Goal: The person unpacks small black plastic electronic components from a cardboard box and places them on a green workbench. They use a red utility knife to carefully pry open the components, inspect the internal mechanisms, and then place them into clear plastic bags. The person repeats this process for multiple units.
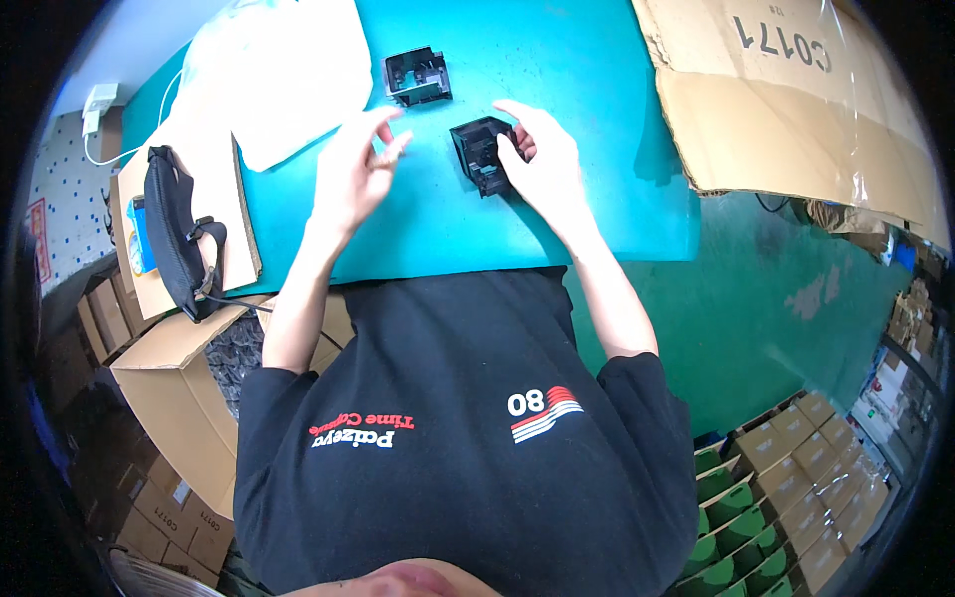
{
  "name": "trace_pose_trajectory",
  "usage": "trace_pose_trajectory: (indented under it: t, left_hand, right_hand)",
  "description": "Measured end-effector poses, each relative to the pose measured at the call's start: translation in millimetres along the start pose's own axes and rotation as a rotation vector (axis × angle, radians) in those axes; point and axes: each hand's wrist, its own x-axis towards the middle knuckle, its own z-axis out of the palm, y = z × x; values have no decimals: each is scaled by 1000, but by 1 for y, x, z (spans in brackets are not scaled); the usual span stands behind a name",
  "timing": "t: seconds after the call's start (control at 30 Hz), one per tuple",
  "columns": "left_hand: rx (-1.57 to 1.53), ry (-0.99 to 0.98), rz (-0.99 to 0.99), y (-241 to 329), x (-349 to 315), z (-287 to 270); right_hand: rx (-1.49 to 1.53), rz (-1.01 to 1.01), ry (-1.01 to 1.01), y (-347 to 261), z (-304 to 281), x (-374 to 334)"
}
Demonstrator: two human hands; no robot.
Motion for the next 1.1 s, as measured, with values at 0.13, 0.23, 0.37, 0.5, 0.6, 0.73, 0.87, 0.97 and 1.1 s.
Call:
trace_pose_trajectory:
  t: [0.13,0.23,0.37,0.5,0.6,0.73,0.87,0.97,1.1]
  left_hand:
    - [-238,-83,-173,22,-28,4]
    - [-278,-113,-219,31,-38,-4]
    - [-134,-148,-176,32,-49,-21]
    - [-34,-161,-87,25,-59,-22]
    - [47,-143,14,24,-56,-17]
    - [96,-100,54,29,-50,-11]
    - [158,-112,114,32,-46,-6]
    - [179,-117,139,27,-45,2]
    - [230,-122,146,22,-45,6]
  right_hand:
    - [184,-170,38,20,20,-1]
    - [209,-275,-84,28,18,1]
    - [85,-371,-184,28,10,6]
    - [98,-385,-16,23,-6,-3]
    - [223,-373,181,47,-9,-12]
    - [-59,-518,154,31,-13,-11]
    - [-235,-480,-43,5,8,-13]
    - [-225,-421,-130,12,17,-11]
    - [-190,-377,-184,17,21,-8]
